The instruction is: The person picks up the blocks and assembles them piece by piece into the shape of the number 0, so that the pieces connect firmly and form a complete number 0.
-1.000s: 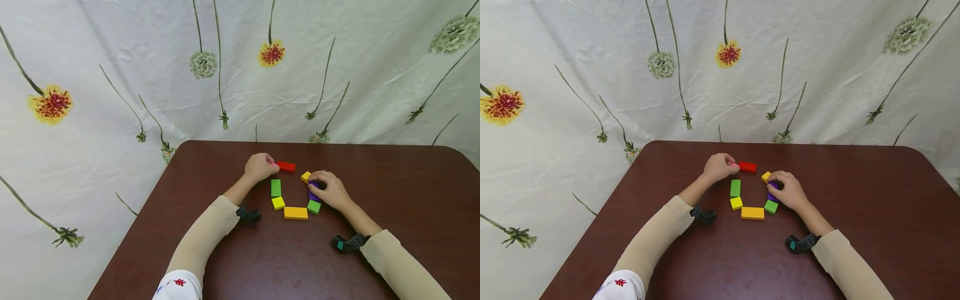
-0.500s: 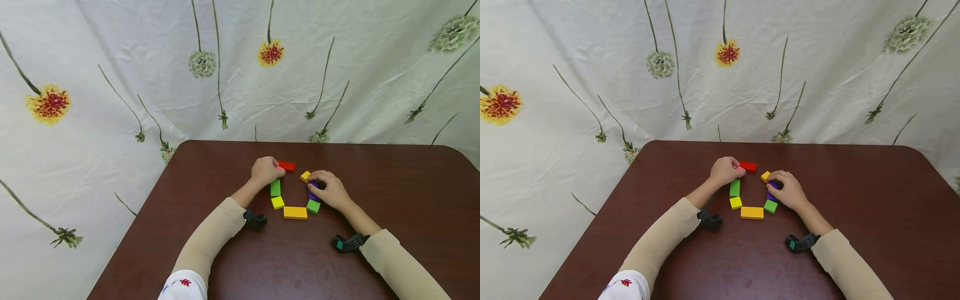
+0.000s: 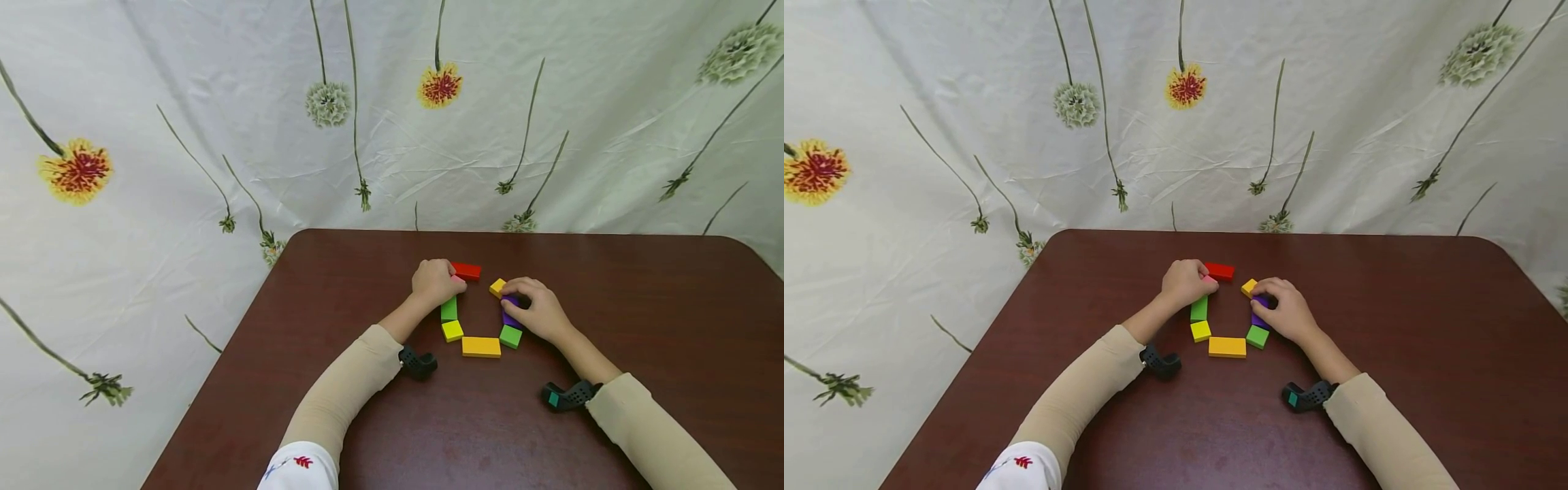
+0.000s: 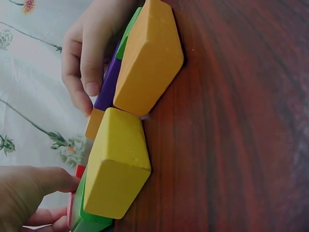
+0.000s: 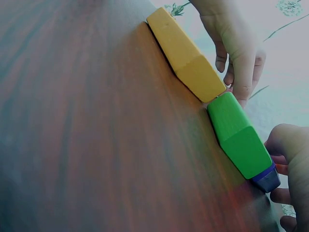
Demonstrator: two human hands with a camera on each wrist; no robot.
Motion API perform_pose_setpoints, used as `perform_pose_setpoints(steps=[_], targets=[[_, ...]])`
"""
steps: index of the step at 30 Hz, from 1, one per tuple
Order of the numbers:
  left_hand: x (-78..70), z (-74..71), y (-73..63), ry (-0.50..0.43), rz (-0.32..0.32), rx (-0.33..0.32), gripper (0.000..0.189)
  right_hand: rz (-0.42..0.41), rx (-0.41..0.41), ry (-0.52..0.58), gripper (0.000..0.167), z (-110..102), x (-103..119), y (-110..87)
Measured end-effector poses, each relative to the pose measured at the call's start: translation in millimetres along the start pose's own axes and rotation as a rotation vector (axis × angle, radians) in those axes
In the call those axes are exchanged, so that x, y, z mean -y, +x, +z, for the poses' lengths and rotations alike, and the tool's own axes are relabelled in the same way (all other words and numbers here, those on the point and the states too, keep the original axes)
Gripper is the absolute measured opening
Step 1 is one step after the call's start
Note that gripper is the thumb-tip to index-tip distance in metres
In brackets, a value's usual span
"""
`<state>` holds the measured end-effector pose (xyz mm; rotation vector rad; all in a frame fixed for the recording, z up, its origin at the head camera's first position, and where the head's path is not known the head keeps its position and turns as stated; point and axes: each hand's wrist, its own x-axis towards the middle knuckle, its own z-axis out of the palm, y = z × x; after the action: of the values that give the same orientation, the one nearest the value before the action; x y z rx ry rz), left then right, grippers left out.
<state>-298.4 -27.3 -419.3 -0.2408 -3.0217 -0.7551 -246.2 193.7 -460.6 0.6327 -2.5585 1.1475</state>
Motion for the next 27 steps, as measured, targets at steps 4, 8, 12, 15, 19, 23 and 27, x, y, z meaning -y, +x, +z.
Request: perform_pose_setpoints(steps=[4, 8, 12, 15, 19, 23, 27], targets=[[1.1, 1.4, -0.1, 0.019, -0.009, 0.007, 0.024, 0.000, -0.002, 0.000, 0.018, 0.4, -0.2, 0.0], [1.7, 2.3, -1.2, 0.036, -0.017, -0.004, 0.029, 0.000, -0.003, -0.001, 0.018, 0.4, -0.1, -0.2], [6.2, -1.1, -5.2, 0.013, 0.039, -0.040, 0.031, 0.002, -0.004, 0.000, 0.017, 0.5, -0.3, -0.5], [15.5, -6.1, -10.9, -0.017, 0.145, -0.048, 0.027, 0.000, -0.003, 0.001, 0.017, 1.0, 0.4, -0.1], [31.6, -9.2, -20.5, -0.037, 0.338, -0.011, 0.020, -0.001, 0.002, 0.006, 0.017, 0.5, 1.2, -1.4], [43.2, -8.0, -28.5, -0.034, 0.475, 0.034, 0.021, 0.007, 0.005, 0.009, 0.017, -1.1, 2.9, -2.6], [47.9, -4.9, -33.1, -0.037, 0.492, 0.040, 0.024, 0.013, 0.009, 0.007, 0.017, -0.8, 3.8, -2.0]])
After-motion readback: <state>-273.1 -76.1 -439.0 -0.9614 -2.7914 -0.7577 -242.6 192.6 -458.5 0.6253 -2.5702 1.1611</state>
